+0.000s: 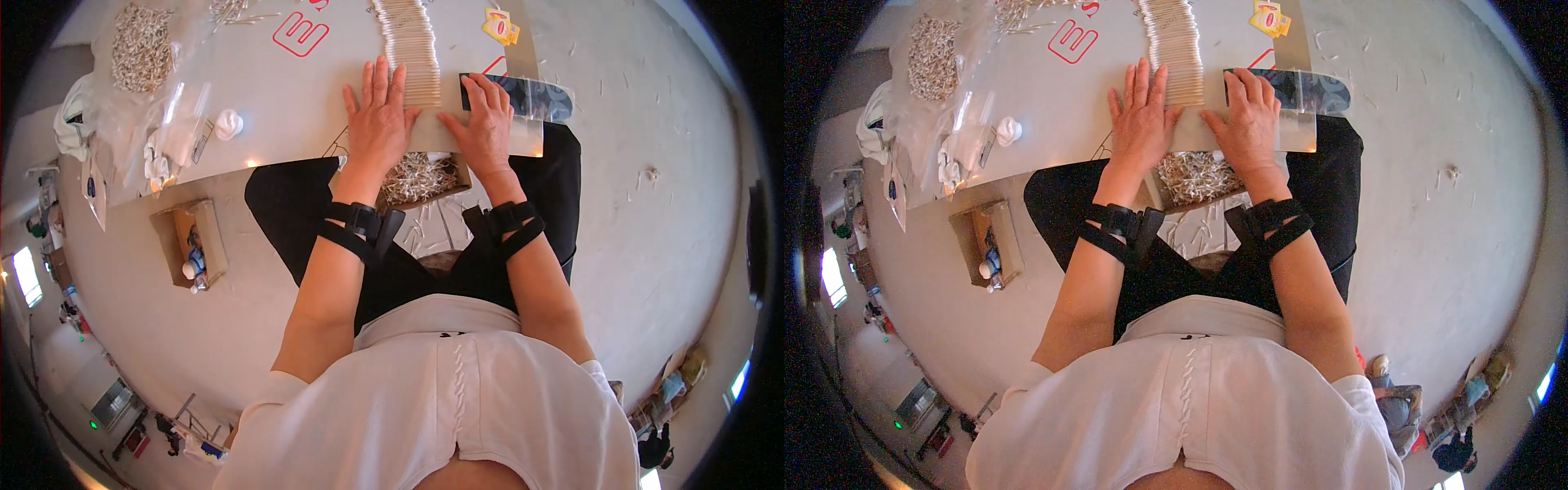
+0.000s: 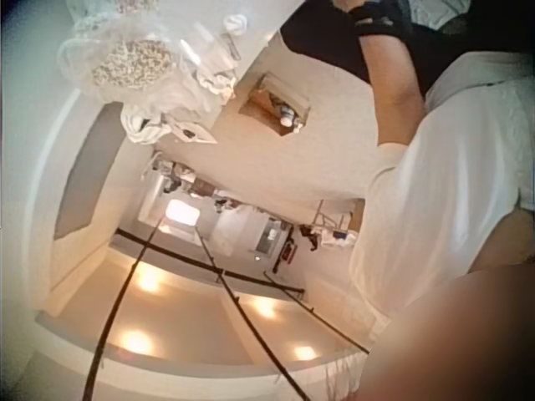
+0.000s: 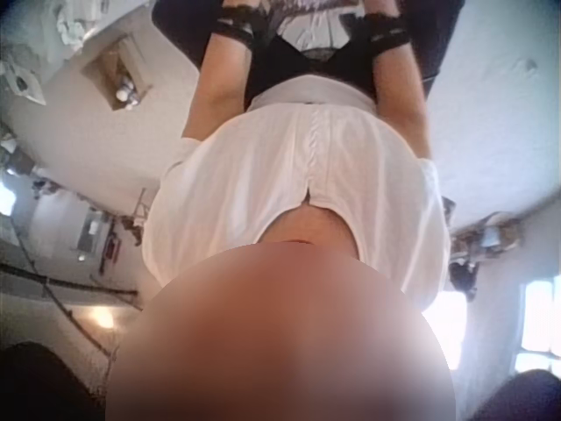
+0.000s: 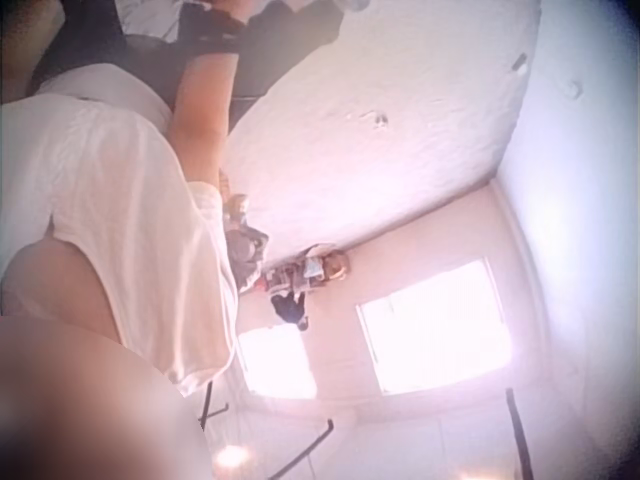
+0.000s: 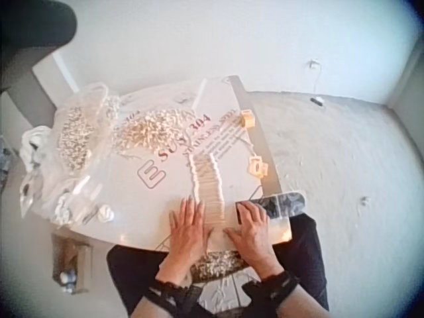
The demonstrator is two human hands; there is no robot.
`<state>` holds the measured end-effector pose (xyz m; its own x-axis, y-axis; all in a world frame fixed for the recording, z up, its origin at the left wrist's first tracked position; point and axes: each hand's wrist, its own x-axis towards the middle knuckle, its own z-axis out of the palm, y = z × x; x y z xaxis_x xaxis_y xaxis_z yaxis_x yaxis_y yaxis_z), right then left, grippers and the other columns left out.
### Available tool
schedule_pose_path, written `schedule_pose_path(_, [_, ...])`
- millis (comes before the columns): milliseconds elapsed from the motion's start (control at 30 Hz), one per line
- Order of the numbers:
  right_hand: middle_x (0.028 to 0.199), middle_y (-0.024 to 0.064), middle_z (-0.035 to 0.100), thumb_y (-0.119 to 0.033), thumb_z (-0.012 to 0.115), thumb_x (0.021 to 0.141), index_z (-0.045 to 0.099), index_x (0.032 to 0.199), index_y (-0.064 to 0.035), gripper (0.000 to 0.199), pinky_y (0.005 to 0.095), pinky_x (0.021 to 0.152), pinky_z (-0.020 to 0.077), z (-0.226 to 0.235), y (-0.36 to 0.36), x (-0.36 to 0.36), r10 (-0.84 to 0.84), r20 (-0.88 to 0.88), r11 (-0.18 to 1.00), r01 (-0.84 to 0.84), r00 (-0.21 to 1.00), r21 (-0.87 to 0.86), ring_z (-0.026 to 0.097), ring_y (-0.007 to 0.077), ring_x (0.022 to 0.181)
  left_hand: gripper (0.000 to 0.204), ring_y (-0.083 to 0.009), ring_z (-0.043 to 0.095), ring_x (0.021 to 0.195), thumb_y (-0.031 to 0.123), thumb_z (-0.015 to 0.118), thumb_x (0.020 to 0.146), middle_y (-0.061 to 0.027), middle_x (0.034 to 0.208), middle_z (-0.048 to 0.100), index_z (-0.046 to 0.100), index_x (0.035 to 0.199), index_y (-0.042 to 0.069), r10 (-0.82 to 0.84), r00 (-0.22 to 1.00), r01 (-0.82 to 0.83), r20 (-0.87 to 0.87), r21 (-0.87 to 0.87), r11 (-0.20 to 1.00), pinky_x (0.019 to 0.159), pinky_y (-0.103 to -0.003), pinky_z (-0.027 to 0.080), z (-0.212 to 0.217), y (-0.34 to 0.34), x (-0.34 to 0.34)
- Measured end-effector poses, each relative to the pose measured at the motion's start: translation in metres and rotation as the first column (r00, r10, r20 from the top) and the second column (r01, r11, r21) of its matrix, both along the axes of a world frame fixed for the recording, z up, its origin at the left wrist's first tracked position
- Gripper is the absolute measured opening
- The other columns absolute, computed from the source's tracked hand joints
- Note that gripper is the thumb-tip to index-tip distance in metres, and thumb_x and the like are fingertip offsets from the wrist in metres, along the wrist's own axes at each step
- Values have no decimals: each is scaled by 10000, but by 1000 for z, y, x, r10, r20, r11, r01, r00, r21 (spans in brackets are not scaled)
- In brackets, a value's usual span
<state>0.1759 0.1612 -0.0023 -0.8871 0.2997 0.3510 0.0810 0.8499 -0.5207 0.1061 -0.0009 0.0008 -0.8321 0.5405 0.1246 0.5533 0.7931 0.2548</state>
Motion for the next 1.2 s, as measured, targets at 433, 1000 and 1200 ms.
schedule_pose_path(433, [906,24,608,-115,759,674,703,903,-139,237,403,781,420,-2,-2,-1,48,-71,988,-58,996,-146,561,265,905,797,-282,208,1466,473,592,887,-122,1586,224,280,1501,70,-71,997,71,-6,19,997,1146,-590,141,6,0,19])
schedule_pose_path(1000, [855,8,616,-178,726,727,723,860,-170,133,392,750,418,-4,-2,-12,55,-80,993,-63,995,-104,574,241,849,798,-268,200,1469,560,503,910,-117,1576,248,279,1503,76,-85,996,85,0,23,996,1163,-572,91,-4,8,8])
schedule_pose_path(1200, [854,12,619,-162,720,723,715,840,-165,117,398,738,413,-4,0,-15,97,-60,989,-102,994,-105,576,243,843,790,-271,195,1470,528,523,910,-116,1578,243,271,1507,76,-73,997,73,17,2,997,1167,-563,84,-2,8,8])
